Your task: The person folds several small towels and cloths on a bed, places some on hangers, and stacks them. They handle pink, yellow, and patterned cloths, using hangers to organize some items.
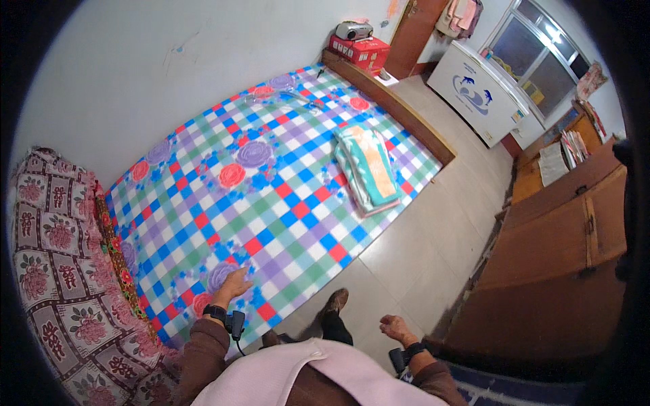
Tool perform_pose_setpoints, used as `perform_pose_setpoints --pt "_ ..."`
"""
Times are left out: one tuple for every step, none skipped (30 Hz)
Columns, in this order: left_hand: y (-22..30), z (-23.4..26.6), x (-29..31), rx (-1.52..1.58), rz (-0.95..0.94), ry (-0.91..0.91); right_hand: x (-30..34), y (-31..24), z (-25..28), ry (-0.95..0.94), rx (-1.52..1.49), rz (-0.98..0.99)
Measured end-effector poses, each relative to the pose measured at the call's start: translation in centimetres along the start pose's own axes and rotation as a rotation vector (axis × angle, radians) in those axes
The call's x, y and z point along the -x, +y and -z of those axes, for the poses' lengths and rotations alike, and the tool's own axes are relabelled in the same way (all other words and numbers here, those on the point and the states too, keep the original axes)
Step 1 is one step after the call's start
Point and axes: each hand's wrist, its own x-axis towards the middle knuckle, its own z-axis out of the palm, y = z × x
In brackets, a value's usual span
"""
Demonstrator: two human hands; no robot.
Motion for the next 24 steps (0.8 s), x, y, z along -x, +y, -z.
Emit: perform_pose_setpoints --pt "1.9 -0.1 -2.0 -0.019 -0.012 0.009 -2.6 -0.2 0.7 0.049 0.036 0.076" --pt "3.9 -0.4 -4.1 -0.041 -0.02 0.012 -5.3 -0.6 1.4 0.086 0.018 0.097" --pt "5.5 -0.7 -6.0 -0.068 -0.032 0.005 -7.6 -1.0 2.0 0.131 -0.009 0.133" --pt "7.2 -0.9 -8.6 -0.116 -0.095 -0.015 -10.3 -1.7 3.0 0.178 -0.04 0.153" --pt "8.9 -1.2 -11.4 -0.12 -0.111 0.003 -12.8 -2.2 4.5 0.226 -0.019 0.235" --pt "10.5 -2.1 -13.9 -0.108 -0.114 0.004 -14.7 -2.6 5.8 0.26 -0.001 0.292" --pt "12.1 -2.9 -16.3 -0.107 -0.121 0.01 -16.6 -3.2 7.1 0.297 0.019 0.352" --pt "13.8 -3.7 -18.9 -0.088 -0.06 0.005 -18.2 -3.8 8.4 0.312 0.037 0.359" --pt "15.7 -4.5 -21.3 -0.076 -0.005 0.004 -19.7 -4.5 9.8 0.33 0.061 0.366" --pt "17.7 -5.3 -23.6 -0.073 0.071 -0.021 -21.1 -5.0 11.2 0.347 0.089 0.373" --pt "19.7 -6.1 -25.3 -0.079 0.133 -0.017 -22.4 -5.4 12.6 0.363 0.134 0.39" --pt "21.6 -6.8 -26.6 -0.099 0.22 -0.04 -23.7 -5.8 13.7 0.375 0.176 0.406" --pt "23.5 -7.4 -27.7 -0.12 0.319 -0.079 -24.9 -6.0 14.6 0.385 0.218 0.423" --pt "25.0 -7.6 -28.7 -0.137 0.398 -0.186 -26.0 -6.2 15.4 0.355 0.229 0.402" --pt "26.2 -7.9 -29.0 -0.149 0.467 -0.216 -27.2 -6.3 16.0 0.368 0.252 0.429" --pt "27.4 -8.2 -29.3 -0.165 0.54 -0.251 -28.3 -6.2 16.4 0.382 0.273 0.454" --pt "28.2 -8.2 -29.5 -0.181 0.622 -0.27 -29.3 -6.2 16.7 0.395 0.292 0.474" --pt "28.7 -8.1 -29.6 -0.17 0.659 -0.295 -30.4 -6.3 16.7 0.371 0.34 0.437" --pt "29.2 -8.1 -29.9 -0.167 0.654 -0.312 -31.0 -6.1 16.8 0.361 0.34 0.438" --pt "29.5 -8.0 -30.0 -0.17 0.676 -0.32 -31.8 -6.1 16.8 0.327 0.36 0.415" --pt "29.6 -7.9 -30.1 -0.165 0.706 -0.309 -32.3 -6.3 16.6 0.301 0.377 0.403" --pt "29.7 -7.9 -30.1 -0.147 0.723 -0.309 -32.7 -6.6 16.6 0.313 0.39 0.389" --pt "29.8 -7.8 -30.2 -0.148 0.717 -0.31 -33.2 -6.9 16.8 0.331 0.363 0.41" --pt "29.8 -7.8 -30.3 -0.14 0.728 -0.322 -33.4 -7.2 17.1 0.322 0.341 0.414"
